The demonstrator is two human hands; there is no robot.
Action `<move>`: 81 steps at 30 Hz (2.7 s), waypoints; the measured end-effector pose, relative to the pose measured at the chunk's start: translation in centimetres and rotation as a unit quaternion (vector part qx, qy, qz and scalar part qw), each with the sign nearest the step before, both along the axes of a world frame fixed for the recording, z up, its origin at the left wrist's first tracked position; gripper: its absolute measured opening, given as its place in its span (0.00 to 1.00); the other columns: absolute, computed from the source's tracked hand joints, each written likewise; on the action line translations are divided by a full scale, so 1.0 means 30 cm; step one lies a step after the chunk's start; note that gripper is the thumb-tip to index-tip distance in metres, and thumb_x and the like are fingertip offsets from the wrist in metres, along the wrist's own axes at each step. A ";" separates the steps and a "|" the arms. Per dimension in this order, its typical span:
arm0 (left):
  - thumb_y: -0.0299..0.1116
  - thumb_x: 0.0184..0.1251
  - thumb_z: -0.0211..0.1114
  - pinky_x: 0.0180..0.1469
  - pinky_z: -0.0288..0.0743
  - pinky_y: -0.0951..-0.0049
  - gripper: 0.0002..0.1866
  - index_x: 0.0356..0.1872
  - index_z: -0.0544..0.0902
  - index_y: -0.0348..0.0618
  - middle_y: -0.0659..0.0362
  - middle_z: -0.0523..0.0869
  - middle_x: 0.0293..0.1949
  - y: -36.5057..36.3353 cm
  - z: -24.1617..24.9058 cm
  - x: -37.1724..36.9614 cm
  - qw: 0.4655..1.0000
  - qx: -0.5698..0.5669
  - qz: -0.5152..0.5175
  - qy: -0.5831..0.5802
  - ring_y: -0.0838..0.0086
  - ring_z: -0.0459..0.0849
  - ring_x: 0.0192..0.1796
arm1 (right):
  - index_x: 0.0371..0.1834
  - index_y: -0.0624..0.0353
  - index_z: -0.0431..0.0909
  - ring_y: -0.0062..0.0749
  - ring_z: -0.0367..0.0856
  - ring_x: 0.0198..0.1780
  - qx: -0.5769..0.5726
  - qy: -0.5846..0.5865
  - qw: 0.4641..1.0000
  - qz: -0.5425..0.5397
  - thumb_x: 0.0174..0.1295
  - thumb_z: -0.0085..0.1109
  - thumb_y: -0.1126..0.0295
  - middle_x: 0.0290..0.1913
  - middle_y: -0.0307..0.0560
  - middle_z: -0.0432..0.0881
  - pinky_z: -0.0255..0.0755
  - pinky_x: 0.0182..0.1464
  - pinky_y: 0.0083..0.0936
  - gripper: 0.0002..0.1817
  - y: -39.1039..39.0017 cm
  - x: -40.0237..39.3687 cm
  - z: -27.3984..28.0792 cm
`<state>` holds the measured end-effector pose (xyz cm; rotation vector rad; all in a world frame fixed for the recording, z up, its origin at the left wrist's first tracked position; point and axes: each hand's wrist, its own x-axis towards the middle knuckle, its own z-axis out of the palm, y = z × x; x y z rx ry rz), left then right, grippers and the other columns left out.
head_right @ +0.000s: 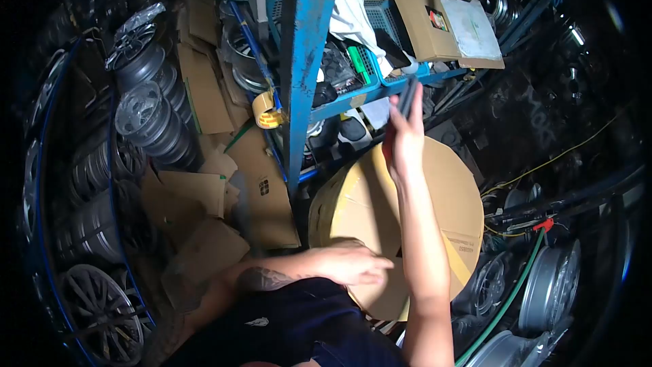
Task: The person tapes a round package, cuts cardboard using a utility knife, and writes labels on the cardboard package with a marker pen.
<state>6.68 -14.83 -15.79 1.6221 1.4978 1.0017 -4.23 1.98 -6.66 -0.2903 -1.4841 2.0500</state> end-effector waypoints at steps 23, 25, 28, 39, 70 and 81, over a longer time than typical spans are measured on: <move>0.27 0.61 0.62 0.58 0.69 0.60 0.08 0.36 0.89 0.46 0.60 0.92 0.39 -0.013 -0.158 -0.015 0.904 0.252 0.287 0.192 0.66 0.87 0.46 | 0.46 0.59 0.88 0.54 0.81 0.59 0.591 -0.132 0.794 -0.057 0.53 0.58 0.76 0.51 0.57 0.87 0.75 0.65 0.41 0.17 0.140 -0.439 -0.109; 0.27 0.59 0.60 0.57 0.68 0.60 0.09 0.33 0.89 0.47 0.60 0.92 0.38 -0.008 -0.254 -0.030 0.880 0.318 0.319 0.149 0.66 0.87 0.46 | 0.57 0.54 0.85 0.54 0.84 0.59 0.592 -0.193 0.782 -0.015 0.60 0.54 0.74 0.55 0.58 0.87 0.78 0.62 0.45 0.21 0.160 -0.473 -0.072; 0.26 0.55 0.57 0.58 0.68 0.60 0.12 0.32 0.89 0.47 0.60 0.93 0.40 -0.007 -0.293 -0.016 0.878 0.324 0.328 0.128 0.66 0.87 0.47 | 0.62 0.52 0.82 0.53 0.87 0.57 0.634 -0.259 0.727 0.045 0.64 0.53 0.71 0.55 0.59 0.87 0.81 0.57 0.48 0.22 0.162 -0.547 -0.010; 0.34 0.54 0.59 0.62 0.65 0.57 0.14 0.39 0.88 0.45 0.59 0.91 0.46 -0.044 -0.315 -0.043 0.897 0.299 0.301 0.124 0.63 0.86 0.53 | 0.50 0.57 0.89 0.50 0.88 0.57 0.654 -0.285 0.701 -0.003 0.63 0.61 0.64 0.55 0.57 0.88 0.80 0.61 0.40 0.16 0.147 -0.768 0.054; 0.25 0.65 0.61 0.62 0.74 0.50 0.23 0.62 0.79 0.44 0.48 0.85 0.55 0.235 -0.137 -0.270 0.942 0.120 0.238 0.204 0.47 0.82 0.59 | 0.45 0.63 0.83 0.20 0.79 0.24 0.048 -0.223 0.941 0.251 0.74 0.65 0.63 0.31 0.40 0.83 0.72 0.24 0.19 0.12 0.235 0.487 -0.420; 0.36 0.73 0.65 0.43 0.77 0.51 0.10 0.40 0.84 0.38 0.45 0.85 0.31 0.239 -0.124 -0.198 0.889 0.075 0.287 0.349 0.46 0.84 0.37 | 0.74 0.55 0.69 0.25 0.85 0.40 -0.106 -0.021 0.941 0.320 0.77 0.57 0.67 0.42 0.39 0.84 0.81 0.47 0.27 0.24 0.289 0.502 -0.520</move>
